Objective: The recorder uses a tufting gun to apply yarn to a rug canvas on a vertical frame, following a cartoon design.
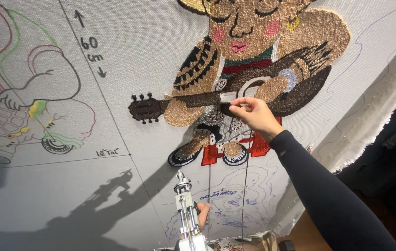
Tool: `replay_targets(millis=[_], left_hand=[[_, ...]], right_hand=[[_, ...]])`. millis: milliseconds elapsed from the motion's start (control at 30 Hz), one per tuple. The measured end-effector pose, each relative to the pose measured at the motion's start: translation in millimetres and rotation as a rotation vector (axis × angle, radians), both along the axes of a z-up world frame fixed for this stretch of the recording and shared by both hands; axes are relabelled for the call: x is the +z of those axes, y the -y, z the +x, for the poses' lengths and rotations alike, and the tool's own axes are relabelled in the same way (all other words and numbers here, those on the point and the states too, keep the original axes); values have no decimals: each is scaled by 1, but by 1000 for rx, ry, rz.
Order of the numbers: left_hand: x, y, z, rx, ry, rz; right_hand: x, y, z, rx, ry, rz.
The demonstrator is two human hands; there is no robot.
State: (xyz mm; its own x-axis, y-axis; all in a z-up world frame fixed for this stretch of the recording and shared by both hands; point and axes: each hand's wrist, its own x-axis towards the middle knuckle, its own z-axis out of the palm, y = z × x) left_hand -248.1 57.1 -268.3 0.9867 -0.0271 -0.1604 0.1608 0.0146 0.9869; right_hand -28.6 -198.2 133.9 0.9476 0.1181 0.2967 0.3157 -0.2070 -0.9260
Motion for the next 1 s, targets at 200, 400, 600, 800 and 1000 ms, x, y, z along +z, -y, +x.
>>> replay_targets(millis=[200, 400, 600, 800, 1000], left_hand=[[24, -4, 26, -39, 13, 63], [85, 5, 59, -104, 4, 129], [158, 14, 66, -169, 10, 199], [178, 31, 63, -193, 98, 305], [175, 36, 73, -283, 133, 296]], right_hand=[[-19, 24, -28, 118, -249, 17], [-69, 47, -66, 124, -379, 126], [-122, 52, -103, 114, -479, 250], [-143, 51, -134, 76, -504, 288], [-151, 40, -155, 47, -236, -20]])
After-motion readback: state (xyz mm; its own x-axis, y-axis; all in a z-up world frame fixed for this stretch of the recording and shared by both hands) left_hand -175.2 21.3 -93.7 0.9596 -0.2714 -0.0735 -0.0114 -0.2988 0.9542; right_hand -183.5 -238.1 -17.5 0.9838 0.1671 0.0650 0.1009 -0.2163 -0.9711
